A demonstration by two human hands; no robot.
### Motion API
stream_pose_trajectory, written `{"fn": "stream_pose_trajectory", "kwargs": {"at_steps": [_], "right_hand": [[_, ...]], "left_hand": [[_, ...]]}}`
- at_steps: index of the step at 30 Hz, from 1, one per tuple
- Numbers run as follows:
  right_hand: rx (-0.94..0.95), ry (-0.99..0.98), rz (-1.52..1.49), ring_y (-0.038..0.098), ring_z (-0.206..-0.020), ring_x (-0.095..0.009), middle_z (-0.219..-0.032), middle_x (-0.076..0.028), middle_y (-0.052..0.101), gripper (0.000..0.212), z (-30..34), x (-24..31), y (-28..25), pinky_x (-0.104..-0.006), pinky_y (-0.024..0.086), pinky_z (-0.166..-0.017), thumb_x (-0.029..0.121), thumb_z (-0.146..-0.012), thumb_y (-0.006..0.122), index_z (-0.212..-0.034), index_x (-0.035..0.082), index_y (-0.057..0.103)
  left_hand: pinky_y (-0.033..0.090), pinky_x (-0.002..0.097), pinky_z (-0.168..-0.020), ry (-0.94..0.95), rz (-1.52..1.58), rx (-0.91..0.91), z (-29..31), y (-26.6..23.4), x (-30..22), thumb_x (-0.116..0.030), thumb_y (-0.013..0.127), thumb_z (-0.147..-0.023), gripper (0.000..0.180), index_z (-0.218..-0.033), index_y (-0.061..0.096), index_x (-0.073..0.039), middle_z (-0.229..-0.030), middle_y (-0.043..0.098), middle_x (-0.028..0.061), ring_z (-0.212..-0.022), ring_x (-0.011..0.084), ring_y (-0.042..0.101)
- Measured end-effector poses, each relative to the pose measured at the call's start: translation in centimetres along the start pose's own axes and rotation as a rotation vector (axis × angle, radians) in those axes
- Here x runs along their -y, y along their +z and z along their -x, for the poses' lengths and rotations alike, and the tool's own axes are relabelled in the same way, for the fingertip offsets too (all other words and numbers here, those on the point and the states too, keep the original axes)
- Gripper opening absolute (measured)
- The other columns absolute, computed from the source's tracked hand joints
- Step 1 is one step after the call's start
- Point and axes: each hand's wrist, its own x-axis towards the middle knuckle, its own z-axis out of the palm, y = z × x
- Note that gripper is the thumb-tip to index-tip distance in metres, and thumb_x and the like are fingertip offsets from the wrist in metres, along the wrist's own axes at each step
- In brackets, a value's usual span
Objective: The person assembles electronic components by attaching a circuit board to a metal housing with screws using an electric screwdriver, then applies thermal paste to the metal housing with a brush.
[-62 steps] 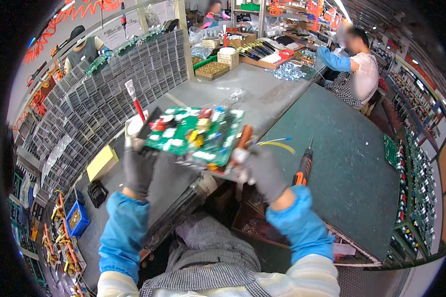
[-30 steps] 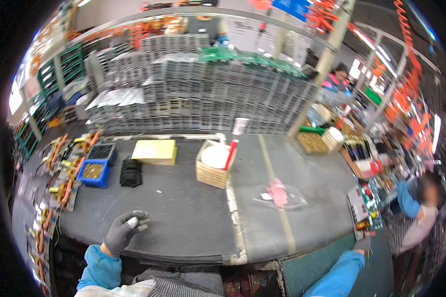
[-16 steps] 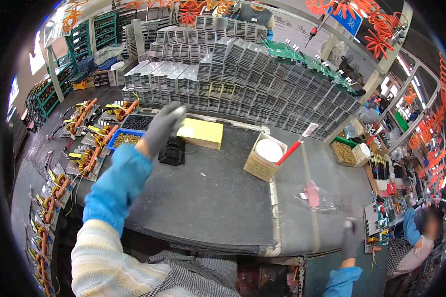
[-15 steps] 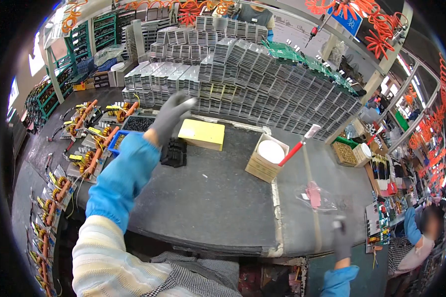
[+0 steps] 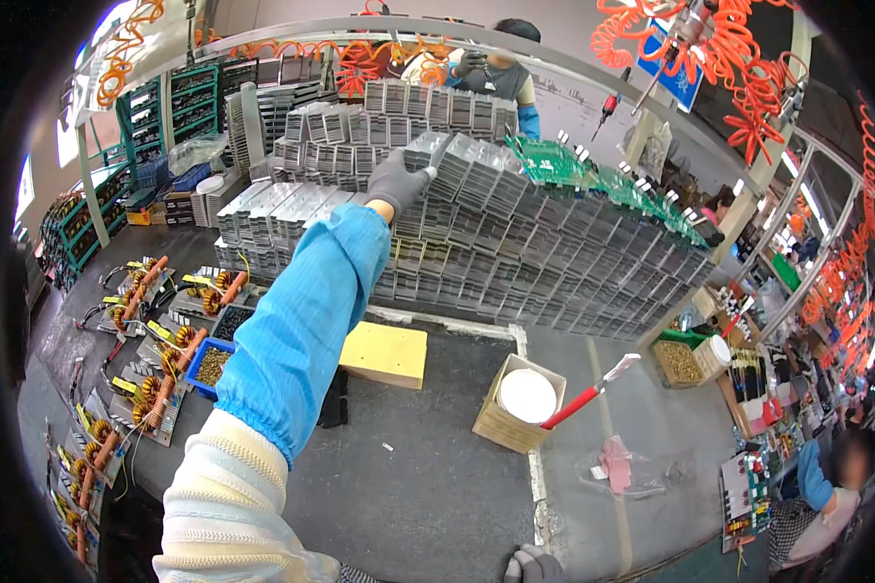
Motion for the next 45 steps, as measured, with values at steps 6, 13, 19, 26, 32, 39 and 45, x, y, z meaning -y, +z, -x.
{"fn": "stream_pose_trajectory", "kwargs": {"at_steps": [6, 13, 19, 26, 32, 39, 45], "right_hand": [[-0.036, 0.044, 0.020, 0.065, -0.092, -0.037, -0.101, -0.017, 0.069, 0.012, 0.9, -0.8, 0.7, -0.0444, 0.052, -0.082, 0.007, -0.084, 0.066, -0.095, 0.003, 0.066], [-0.097, 0.004, 0.029, 0.065, -0.088, -0.035, -0.098, -0.017, 0.069, 0.009, 1.6, -0.8, 0.6, -0.0452, 0.053, -0.079, 0.006, -0.087, 0.064, -0.094, 0.002, 0.067], [-0.150, -0.048, 0.058, 0.066, -0.097, -0.038, -0.104, -0.018, 0.069, 0.012, 2.3, -2.3, 1.7, -0.0455, 0.053, -0.086, 0.008, -0.090, 0.063, -0.099, 0.002, 0.067], [-0.138, -0.056, -0.237, 0.068, -0.092, -0.031, -0.111, -0.018, 0.066, 0.021, 3.9, 5.4, 0.9, -0.0392, 0.055, -0.083, 0.003, -0.088, 0.065, -0.109, -0.001, 0.064], [0.010, 0.186, -0.842, 0.066, -0.087, -0.020, -0.125, -0.020, 0.050, 0.068, 9.8, 12.8, 3.8, -0.0331, 0.058, -0.074, 0.006, -0.087, 0.069, -0.144, -0.005, 0.034], [-0.006, 0.339, -1.026, 0.062, -0.093, -0.017, -0.121, -0.014, 0.047, 0.083, 10.6, 14.0, 5.0, -0.0311, 0.055, -0.081, 0.001, -0.087, 0.067, -0.154, -0.002, 0.017], [0.040, 0.385, -0.955, 0.059, -0.094, -0.016, -0.114, -0.011, 0.046, 0.082, 7.8, 14.3, 4.8, -0.0306, 0.053, -0.083, -0.001, -0.088, 0.066, -0.153, -0.001, 0.016]], "left_hand": [[0.054, 0.0429, -0.090, 0.041, -0.039, -0.219, 2.3, -1.4, 0.6, -0.045, 0.076, -0.079, 0.054, -0.111, 0.069, -0.002, -0.106, 0.072, 0.0234, -0.103, 0.0374, 0.070], [0.052, 0.0272, -0.068, 0.205, 0.445, -0.143, 20.5, -14.3, 1.7, -0.024, 0.073, -0.089, 0.035, -0.108, 0.067, 0.004, -0.086, 0.069, 0.0057, -0.078, 0.0094, 0.064], [0.056, 0.0321, -0.079, 0.256, 0.262, 0.020, 40.8, -15.8, 3.0, -0.030, 0.082, -0.082, 0.063, -0.130, 0.058, 0.002, -0.098, 0.072, 0.0140, -0.086, 0.0167, 0.070], [0.058, 0.0368, -0.070, 0.118, 0.170, 0.300, 54.4, -13.9, 1.0, -0.022, 0.085, -0.078, 0.067, -0.134, 0.055, 0.000, -0.098, 0.073, 0.0162, -0.080, 0.0252, 0.074], [0.053, 0.0379, -0.100, 0.026, 0.562, 0.504, 56.2, -13.5, 1.7, -0.036, 0.077, -0.089, 0.074, -0.140, 0.044, 0.006, -0.130, 0.062, 0.0228, -0.121, 0.0311, 0.064], [0.045, 0.0323, -0.104, -0.184, 0.519, 0.528, 44.6, -10.4, 1.9, -0.033, 0.057, -0.103, 0.051, -0.142, 0.050, 0.001, -0.134, 0.061, 0.0133, -0.124, 0.0216, 0.057], [0.044, 0.0313, -0.103, -0.213, 0.464, 0.855, 42.1, -5.7, 2.8, -0.031, 0.058, -0.102, 0.052, -0.143, 0.052, 0.002, -0.132, 0.063, 0.0132, -0.120, 0.0197, 0.057]]}}
